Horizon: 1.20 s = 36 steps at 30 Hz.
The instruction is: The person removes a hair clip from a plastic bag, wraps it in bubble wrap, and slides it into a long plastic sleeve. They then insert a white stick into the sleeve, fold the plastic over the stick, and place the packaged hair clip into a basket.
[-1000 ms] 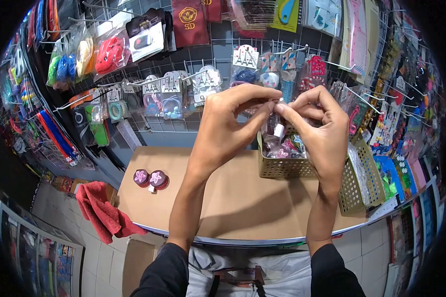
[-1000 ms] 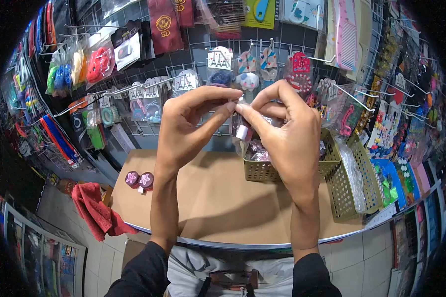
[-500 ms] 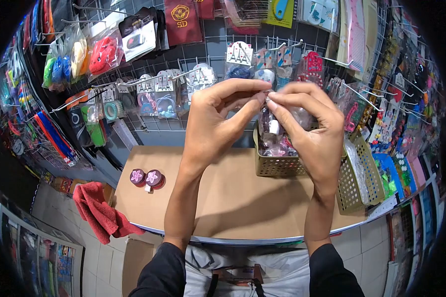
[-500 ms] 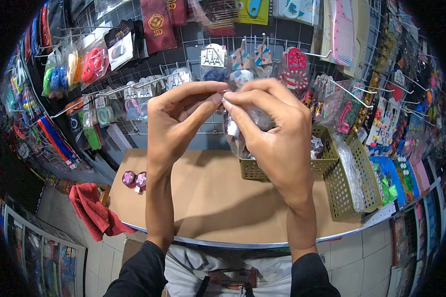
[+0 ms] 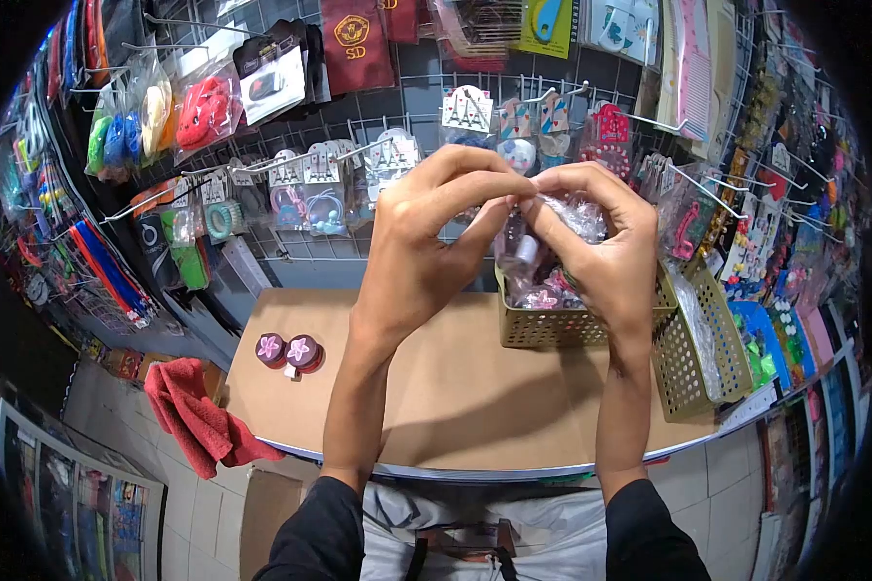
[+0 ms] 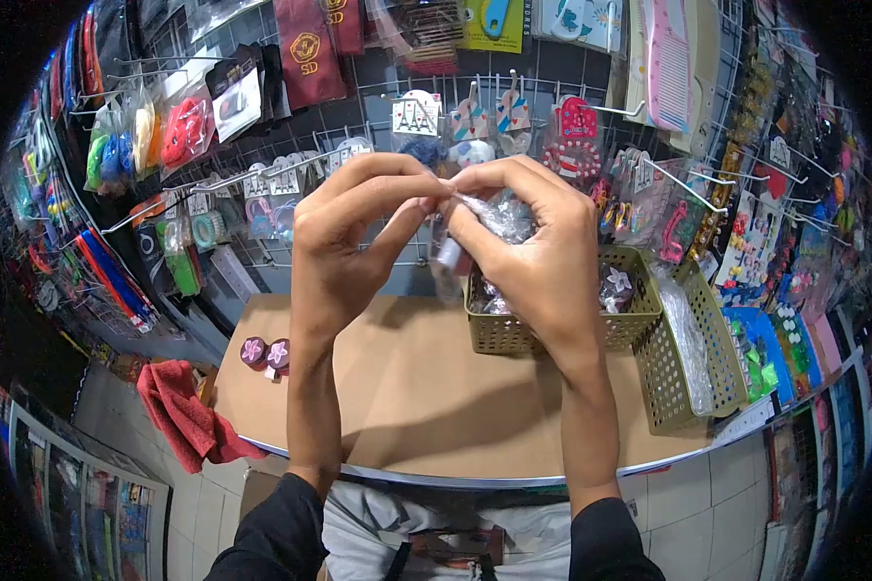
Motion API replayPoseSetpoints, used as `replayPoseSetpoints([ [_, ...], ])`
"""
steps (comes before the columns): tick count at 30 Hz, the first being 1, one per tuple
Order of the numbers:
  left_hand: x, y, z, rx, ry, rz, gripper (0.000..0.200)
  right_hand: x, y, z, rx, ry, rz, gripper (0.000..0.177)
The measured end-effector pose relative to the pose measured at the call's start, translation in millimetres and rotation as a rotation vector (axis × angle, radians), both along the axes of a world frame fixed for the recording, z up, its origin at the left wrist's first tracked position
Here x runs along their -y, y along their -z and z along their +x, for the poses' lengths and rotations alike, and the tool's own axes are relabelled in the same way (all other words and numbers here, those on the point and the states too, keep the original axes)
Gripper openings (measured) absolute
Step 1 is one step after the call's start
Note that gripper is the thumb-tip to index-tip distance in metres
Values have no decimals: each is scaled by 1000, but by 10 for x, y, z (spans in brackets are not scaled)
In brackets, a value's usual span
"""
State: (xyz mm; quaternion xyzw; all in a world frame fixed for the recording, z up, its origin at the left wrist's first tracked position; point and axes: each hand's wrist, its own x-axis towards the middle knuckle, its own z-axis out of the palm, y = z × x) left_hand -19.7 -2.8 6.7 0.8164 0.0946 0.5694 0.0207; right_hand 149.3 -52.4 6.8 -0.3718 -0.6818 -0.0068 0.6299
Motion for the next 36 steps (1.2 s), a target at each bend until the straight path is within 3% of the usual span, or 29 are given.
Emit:
replayPoseSetpoints([
  [3,-13,29,52,53,23,-96,16,-15,12,-57,-1,47,36,15],
  [6,-3,13,55,28,-85,-39,15,-103,62,-109,-32,68,68,14],
  [15,-33,19,-1,216,341,-534,15,-180,82,-61,77,80,184,13],
  [19,-116,10,-115,123,470,-693,22,-107,41,-92,138,51,203,14],
  [28,-65,-5,-202,20,373,-562,20,19,46,-162,89,106,195,16],
  [36,48,-2,-35,125,62,-287,13,26,-57,-99,240,59,284,25],
])
